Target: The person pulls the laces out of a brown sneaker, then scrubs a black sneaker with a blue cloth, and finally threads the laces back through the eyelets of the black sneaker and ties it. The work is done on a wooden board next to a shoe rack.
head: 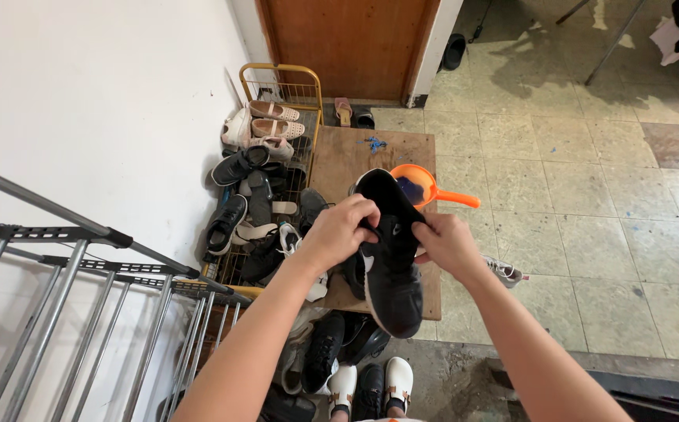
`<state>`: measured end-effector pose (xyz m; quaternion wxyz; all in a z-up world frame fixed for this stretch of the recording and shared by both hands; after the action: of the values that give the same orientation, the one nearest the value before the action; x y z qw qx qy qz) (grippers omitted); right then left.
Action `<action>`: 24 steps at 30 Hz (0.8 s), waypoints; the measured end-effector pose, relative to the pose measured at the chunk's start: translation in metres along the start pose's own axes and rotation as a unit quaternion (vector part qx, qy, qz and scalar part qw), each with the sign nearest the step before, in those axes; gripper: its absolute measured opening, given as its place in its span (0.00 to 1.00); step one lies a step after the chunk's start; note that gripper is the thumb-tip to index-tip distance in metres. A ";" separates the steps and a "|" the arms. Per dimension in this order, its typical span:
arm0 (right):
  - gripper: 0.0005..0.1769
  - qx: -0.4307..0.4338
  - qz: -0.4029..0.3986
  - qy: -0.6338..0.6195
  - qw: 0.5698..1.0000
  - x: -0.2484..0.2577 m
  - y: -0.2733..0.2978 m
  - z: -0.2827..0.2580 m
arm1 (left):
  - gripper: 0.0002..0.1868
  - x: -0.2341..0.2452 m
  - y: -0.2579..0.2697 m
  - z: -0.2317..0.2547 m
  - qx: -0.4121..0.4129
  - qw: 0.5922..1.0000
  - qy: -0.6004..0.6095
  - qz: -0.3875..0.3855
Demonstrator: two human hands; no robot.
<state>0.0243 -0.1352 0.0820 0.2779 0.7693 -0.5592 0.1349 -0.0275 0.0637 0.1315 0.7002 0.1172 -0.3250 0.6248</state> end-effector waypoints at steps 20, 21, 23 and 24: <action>0.13 0.142 -0.048 -0.360 0.921 -0.016 -0.042 -0.077 | 0.10 0.041 0.012 0.002 0.061 0.984 0.109 0.127; 0.13 0.089 -0.038 -0.404 0.910 -0.014 -0.044 -0.073 | 0.08 0.040 0.014 -0.004 0.094 0.980 0.131 0.120; 0.13 0.058 -0.057 -0.485 0.871 -0.001 -0.048 -0.072 | 0.06 0.037 0.021 -0.018 0.166 0.969 0.149 0.106; 0.14 0.042 -0.065 -0.524 0.848 0.007 -0.051 -0.070 | 0.05 0.035 0.025 -0.025 0.202 0.962 0.158 0.099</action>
<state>0.0815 -0.0891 0.1278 -0.0810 0.7714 -0.5640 -0.2833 -0.0434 0.1105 0.1271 0.6392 0.1229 -0.0874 0.7541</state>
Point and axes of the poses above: each hand's wrist, its own y-axis away from the middle knuckle, its own x-axis out of the back of the hand, z = x × y, the point moved 6 cm from there along -y, towards the middle knuckle, and after that the axes turned 5 degrees about y, right-handed, at the moved point
